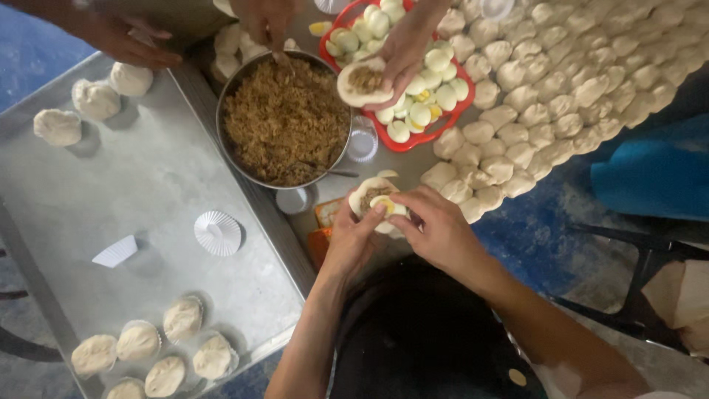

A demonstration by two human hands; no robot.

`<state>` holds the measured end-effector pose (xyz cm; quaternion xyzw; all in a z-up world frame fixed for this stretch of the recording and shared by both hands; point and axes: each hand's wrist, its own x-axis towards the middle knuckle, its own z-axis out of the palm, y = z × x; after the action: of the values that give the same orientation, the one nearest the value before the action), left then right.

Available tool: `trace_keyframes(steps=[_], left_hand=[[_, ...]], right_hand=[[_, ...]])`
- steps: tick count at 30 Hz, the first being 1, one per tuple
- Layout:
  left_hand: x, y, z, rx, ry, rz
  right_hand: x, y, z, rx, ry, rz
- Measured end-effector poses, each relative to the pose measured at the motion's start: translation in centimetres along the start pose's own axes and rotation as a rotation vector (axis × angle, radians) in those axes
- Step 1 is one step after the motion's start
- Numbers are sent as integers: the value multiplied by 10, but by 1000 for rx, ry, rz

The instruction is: The person prepares dumplings by hand, filling dough circles with a meat mixture using a spoon, adding a piece of boiled egg, and folding the dough to seal it before placing them on a tray.

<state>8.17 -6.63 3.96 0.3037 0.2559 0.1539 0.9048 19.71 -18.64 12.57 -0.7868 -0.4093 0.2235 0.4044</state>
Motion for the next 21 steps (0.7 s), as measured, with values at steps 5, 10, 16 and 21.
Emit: trace_keyframes(steps=[5, 10, 16, 21], left_hand=[[-3, 3, 4, 202, 1, 34], [1, 3, 3, 179, 25, 4], [2, 2, 11, 124, 11, -32], [10, -2, 16, 109, 9, -117]], right_hand=[[-2, -1, 1, -35, -6, -71], [-4, 0, -3, -93, -48, -27], [-5, 10, -7, -91, -16, -58], [-3, 27, -11, 1, -22, 41]])
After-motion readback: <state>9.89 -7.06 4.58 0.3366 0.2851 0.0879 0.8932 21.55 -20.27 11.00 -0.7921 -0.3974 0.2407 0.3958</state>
